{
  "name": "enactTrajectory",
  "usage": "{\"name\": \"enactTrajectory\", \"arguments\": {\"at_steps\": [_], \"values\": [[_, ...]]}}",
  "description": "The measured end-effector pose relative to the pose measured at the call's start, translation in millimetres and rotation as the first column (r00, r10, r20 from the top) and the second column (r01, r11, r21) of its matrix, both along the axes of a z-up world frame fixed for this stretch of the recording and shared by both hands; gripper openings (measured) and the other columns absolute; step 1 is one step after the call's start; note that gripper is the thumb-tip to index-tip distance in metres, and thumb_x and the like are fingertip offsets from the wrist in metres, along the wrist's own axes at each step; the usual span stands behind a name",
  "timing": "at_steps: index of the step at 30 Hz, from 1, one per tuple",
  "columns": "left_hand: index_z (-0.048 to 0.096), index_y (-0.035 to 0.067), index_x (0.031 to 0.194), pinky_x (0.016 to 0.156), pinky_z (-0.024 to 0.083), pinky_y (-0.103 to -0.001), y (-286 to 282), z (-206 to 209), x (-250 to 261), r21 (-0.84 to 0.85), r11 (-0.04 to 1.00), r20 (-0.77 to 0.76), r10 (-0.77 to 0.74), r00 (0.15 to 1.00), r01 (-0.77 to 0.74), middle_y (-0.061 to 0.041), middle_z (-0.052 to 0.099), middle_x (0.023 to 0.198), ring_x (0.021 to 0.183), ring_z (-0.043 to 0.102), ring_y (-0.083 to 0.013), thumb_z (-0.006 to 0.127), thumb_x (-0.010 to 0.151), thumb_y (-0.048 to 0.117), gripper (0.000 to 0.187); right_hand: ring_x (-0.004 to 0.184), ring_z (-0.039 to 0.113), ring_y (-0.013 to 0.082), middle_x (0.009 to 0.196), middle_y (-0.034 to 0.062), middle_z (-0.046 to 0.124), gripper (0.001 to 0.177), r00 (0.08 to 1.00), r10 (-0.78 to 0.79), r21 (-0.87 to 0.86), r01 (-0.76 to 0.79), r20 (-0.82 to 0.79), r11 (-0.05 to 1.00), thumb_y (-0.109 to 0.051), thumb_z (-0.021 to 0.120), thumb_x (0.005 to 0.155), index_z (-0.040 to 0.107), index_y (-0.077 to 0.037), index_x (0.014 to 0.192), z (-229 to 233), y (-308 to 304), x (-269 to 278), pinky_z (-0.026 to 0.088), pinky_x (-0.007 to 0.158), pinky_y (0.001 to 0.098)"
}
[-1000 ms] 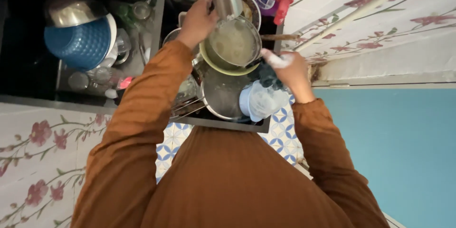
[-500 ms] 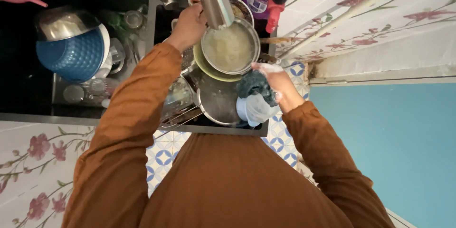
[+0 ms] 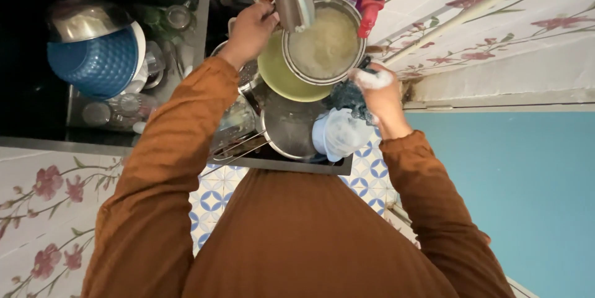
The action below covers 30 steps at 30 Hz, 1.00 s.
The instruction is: Washing various dishes, utensils, and kitchen equipment in a sink.
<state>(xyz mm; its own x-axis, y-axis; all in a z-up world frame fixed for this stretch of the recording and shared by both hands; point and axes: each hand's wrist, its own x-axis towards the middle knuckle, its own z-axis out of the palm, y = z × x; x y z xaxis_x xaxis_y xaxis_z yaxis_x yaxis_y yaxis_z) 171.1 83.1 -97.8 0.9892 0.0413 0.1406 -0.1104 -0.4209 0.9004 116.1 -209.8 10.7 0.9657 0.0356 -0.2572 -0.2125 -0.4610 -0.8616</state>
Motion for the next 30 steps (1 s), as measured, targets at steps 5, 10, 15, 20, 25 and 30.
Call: {"name": "enactTrajectory", "arguments": {"at_steps": [5, 10, 15, 20, 25, 30], "values": [[0.062, -0.002, 0.099, 0.07, 0.047, -0.033, -3.0, 15.3, -12.0, 0.024, 1.0, -0.087, 0.006, 0.996, -0.004, -0.008, 0.062, 0.087, 0.072, 0.057, -0.0205, 0.059, 0.093, 0.011, 0.015, 0.068, 0.057, 0.0101, 0.077, 0.0018, 0.067, 0.016, 0.997, 0.031, 0.02, -0.033, 0.074, 0.999, -0.012, 0.072, 0.081, 0.07, -0.003, 0.094, -7.9, -3.9, -7.4, 0.046, 0.064, 0.0218], [0.057, -0.001, 0.082, 0.061, 0.046, -0.037, -4.8, 23.8, -25.5, 0.095, 0.995, -0.059, -0.007, 0.998, 0.012, -0.011, 0.057, 0.072, 0.061, 0.052, -0.0239, 0.061, 0.093, 0.011, 0.017, 0.073, 0.057, 0.0101, 0.085, 0.0031, 0.067, 0.017, 0.983, 0.037, 0.142, -0.064, 0.18, 0.988, -0.003, 0.07, 0.081, 0.07, 0.001, 0.098, -8.0, 0.2, -14.0, 0.046, 0.068, 0.0209], [0.059, -0.005, 0.088, 0.069, 0.046, -0.041, -8.8, 38.1, -37.4, 0.181, 0.981, 0.108, 0.047, 0.993, -0.066, -0.017, 0.061, 0.086, 0.074, 0.057, -0.0331, 0.06, 0.089, 0.006, 0.01, 0.079, 0.058, 0.0113, 0.092, 0.0046, 0.064, 0.02, 0.985, 0.02, 0.281, -0.068, 0.17, 0.957, -0.002, 0.068, 0.084, 0.067, 0.003, 0.103, -15.1, 1.7, -17.4, 0.047, 0.072, 0.0211], [0.062, -0.004, 0.095, 0.068, 0.047, -0.04, -5.4, 37.3, -43.6, 0.207, 0.975, 0.085, 0.061, 0.995, -0.078, -0.017, 0.062, 0.087, 0.075, 0.057, -0.0335, 0.06, 0.086, 0.007, 0.015, 0.076, 0.056, 0.0157, 0.088, 0.007, 0.062, 0.013, 0.928, 0.165, 0.131, -0.219, 0.333, 0.967, -0.002, 0.065, 0.085, 0.066, 0.003, 0.097, 3.3, 10.5, -21.9, 0.045, 0.072, 0.0257], [0.063, -0.004, 0.095, 0.069, 0.047, -0.038, -4.6, 43.0, -47.7, 0.152, 0.987, 0.071, 0.042, 0.997, -0.052, -0.017, 0.065, 0.089, 0.076, 0.059, -0.0323, 0.058, 0.084, 0.005, 0.015, 0.078, 0.055, 0.0171, 0.088, 0.0068, 0.06, 0.01, 0.904, 0.204, 0.091, -0.255, 0.375, 0.963, -0.001, 0.064, 0.086, 0.066, 0.002, 0.096, 2.2, 10.1, -21.0, 0.044, 0.073, 0.027], [0.063, -0.005, 0.108, 0.075, 0.05, -0.034, -4.3, 55.8, -52.4, 0.105, 0.993, -0.056, 0.068, 0.996, -0.062, -0.016, 0.068, 0.102, 0.083, 0.064, -0.028, 0.054, 0.091, 0.013, 0.027, 0.065, 0.054, 0.0064, 0.079, 0.0, 0.065, 0.016, 0.993, -0.094, 0.393, 0.062, 0.064, 0.917, 0.0, 0.068, 0.081, 0.068, -0.004, 0.096, -17.5, 1.0, -16.2, 0.043, 0.062, 0.0182]]}}
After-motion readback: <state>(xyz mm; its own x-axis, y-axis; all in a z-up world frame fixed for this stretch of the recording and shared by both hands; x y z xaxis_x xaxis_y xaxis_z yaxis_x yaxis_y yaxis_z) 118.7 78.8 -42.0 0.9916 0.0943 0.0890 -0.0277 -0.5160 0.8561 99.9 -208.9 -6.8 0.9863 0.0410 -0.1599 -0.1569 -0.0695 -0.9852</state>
